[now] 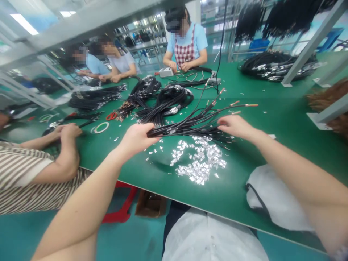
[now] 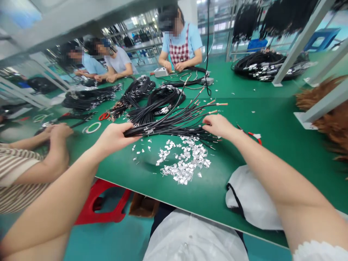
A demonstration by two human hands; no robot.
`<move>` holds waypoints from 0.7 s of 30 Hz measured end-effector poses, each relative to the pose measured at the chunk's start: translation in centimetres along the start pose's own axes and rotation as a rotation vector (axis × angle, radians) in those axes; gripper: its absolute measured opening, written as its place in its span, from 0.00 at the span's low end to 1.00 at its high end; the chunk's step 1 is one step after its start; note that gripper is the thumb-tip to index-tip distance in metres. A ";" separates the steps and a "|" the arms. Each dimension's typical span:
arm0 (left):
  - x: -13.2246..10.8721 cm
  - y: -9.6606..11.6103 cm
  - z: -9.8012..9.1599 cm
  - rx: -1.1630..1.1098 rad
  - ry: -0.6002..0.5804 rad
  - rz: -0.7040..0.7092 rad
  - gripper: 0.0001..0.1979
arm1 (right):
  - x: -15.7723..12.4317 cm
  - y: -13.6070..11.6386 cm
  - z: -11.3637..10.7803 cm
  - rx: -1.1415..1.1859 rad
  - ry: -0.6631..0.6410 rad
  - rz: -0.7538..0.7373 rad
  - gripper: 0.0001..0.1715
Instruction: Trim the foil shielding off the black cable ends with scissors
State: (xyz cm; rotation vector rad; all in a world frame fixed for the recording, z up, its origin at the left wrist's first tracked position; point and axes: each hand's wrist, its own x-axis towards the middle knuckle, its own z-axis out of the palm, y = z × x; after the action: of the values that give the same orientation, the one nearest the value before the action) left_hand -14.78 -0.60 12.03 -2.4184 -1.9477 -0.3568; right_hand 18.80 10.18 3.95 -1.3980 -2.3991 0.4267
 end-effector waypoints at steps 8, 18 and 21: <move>0.9 -0.1 -0.5 -0.056 -0.042 -0.033 0.15 | 5.6 -5.3 5.4 -0.147 -0.238 -0.088 0.31; 1.2 1.2 -0.3 0.033 0.065 0.046 0.11 | 8.0 -3.7 6.6 -0.035 -0.404 0.106 0.16; 1.2 1.9 -0.5 0.047 0.220 0.173 0.10 | 7.7 -2.0 4.4 0.122 -0.295 0.082 0.16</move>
State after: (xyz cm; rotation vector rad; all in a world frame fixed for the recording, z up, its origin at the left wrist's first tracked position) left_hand -12.84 0.02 12.95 -2.3799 -1.6271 -0.5385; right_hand 11.83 15.59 1.78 -1.4705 -2.4957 0.8390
